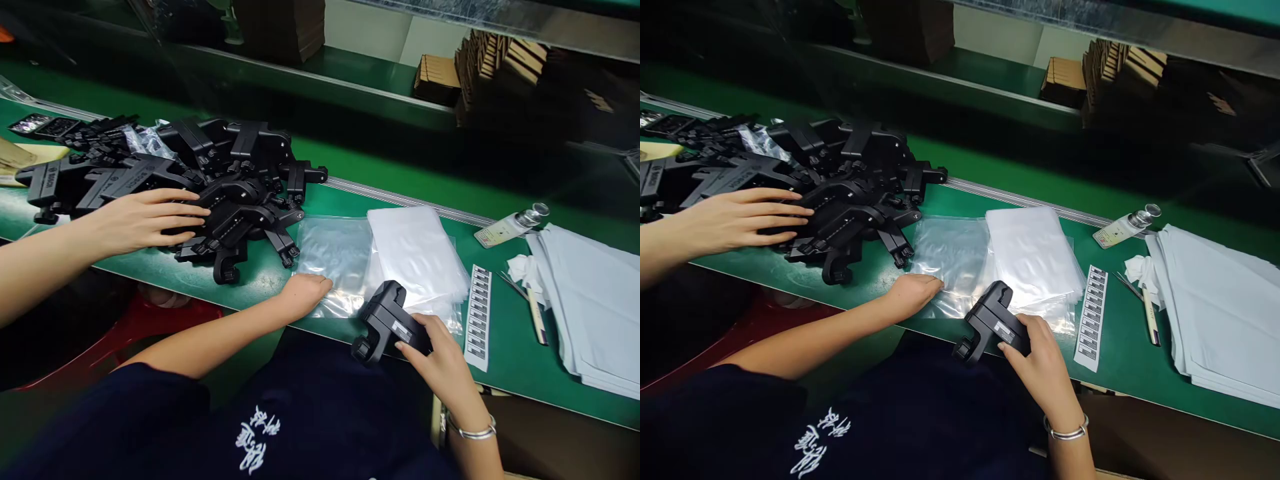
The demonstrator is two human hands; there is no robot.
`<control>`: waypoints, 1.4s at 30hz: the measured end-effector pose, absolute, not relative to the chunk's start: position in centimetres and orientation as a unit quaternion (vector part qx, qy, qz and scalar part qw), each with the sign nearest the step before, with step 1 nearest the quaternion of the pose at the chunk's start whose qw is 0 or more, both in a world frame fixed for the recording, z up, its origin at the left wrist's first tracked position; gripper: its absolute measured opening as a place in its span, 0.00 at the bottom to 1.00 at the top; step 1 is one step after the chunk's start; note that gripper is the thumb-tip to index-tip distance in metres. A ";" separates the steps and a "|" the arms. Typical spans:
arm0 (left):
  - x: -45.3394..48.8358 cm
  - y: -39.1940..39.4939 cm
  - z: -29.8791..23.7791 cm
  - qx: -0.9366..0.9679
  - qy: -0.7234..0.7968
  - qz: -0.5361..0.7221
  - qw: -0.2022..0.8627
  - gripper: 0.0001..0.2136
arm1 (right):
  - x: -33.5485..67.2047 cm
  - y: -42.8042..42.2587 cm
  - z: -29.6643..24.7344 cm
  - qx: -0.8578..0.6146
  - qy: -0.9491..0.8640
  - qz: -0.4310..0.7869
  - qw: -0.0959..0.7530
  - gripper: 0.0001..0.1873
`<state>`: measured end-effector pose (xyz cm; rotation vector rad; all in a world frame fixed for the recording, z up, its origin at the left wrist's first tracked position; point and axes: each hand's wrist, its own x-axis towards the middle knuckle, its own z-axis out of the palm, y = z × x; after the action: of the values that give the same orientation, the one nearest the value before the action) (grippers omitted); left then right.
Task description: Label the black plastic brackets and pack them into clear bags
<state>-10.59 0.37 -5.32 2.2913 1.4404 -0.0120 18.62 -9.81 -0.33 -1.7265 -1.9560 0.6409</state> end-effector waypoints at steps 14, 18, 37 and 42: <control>-9.5 2.5 -2.2 0.834 0.450 -0.004 0.320 0.11 | 14.2 -7.0 0.5 -0.561 -0.733 0.323 0.210 0.19; -9.5 2.8 -1.6 0.819 0.523 0.035 0.233 0.10 | 14.6 -7.8 1.5 -0.525 -0.778 0.258 0.231 0.21; -6.3 -0.5 -0.9 0.933 0.238 0.156 0.219 0.13 | 16.2 -8.0 -0.5 -0.711 -0.651 0.177 0.199 0.20; -4.6 -0.4 -0.2 0.931 0.240 0.136 0.238 0.15 | 16.8 -8.0 -1.4 -0.757 -0.601 0.101 0.238 0.26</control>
<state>-4.64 -0.44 -0.16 2.5521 0.6588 0.3718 16.82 -8.02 -1.36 -2.0730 -1.6458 0.2756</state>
